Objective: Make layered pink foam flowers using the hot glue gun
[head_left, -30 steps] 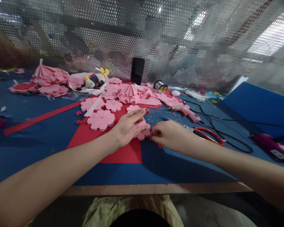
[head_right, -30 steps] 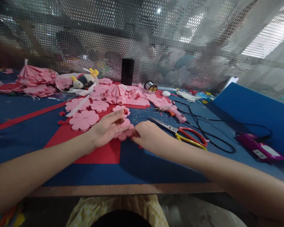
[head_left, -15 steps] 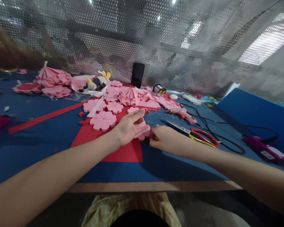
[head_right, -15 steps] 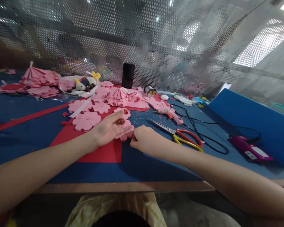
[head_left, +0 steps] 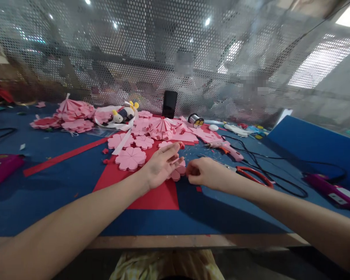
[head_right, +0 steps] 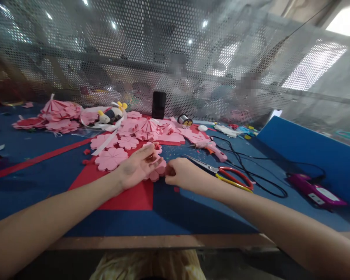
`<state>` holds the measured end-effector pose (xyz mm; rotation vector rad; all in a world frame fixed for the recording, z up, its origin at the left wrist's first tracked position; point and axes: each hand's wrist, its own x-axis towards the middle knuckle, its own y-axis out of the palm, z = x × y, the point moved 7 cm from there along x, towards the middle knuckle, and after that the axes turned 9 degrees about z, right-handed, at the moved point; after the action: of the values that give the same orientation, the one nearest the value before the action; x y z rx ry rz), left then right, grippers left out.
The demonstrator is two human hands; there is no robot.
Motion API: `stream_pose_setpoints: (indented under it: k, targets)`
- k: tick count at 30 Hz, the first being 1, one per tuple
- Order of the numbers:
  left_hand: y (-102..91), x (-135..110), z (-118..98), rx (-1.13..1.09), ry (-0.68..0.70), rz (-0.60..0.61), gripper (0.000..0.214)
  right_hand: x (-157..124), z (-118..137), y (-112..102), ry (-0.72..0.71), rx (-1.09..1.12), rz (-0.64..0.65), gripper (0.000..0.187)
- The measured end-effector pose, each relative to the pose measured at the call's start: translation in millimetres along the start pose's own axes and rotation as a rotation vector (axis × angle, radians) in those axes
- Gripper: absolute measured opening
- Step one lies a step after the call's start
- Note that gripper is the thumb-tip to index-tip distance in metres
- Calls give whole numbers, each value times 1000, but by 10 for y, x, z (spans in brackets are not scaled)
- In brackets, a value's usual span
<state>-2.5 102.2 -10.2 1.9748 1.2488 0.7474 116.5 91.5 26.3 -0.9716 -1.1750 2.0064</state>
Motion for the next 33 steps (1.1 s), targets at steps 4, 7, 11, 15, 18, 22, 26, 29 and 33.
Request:
stream_pose_setpoints:
  k: [4, 7, 11, 15, 18, 22, 26, 29, 33]
  targets:
    - [18, -10, 10, 45, -26, -1, 12, -49, -127, 3, 18, 180, 78, 21]
    - [29, -13, 28, 78, -52, 10, 15, -144, -168, -24, 21, 164, 25, 20]
    - [64, -15, 49, 169, -65, 71, 19, -267, -148, -10, -24, 122, -34, 19]
    - [73, -3, 82, 226, -69, 74, 19, -335, -185, 42, -36, 95, -59, 18]
    - [109, -1, 34, 293, -50, 59, 17, -363, -194, 74, -66, 83, -67, 18]
    - [222, -107, -181, 610, -81, 51, 19, -390, -176, 95, -82, 42, -67, 17]
    - [224, -350, -328, 922, -287, 1, 25, -411, -184, 130, -128, 37, -71, 16]
    - [146, -500, -322, 964, -394, -60, 25, -437, -224, 164, -182, 28, -107, 15]
    - [103, -536, -243, 956, -366, -57, 26, -511, -266, 202, -250, 14, -167, 16]
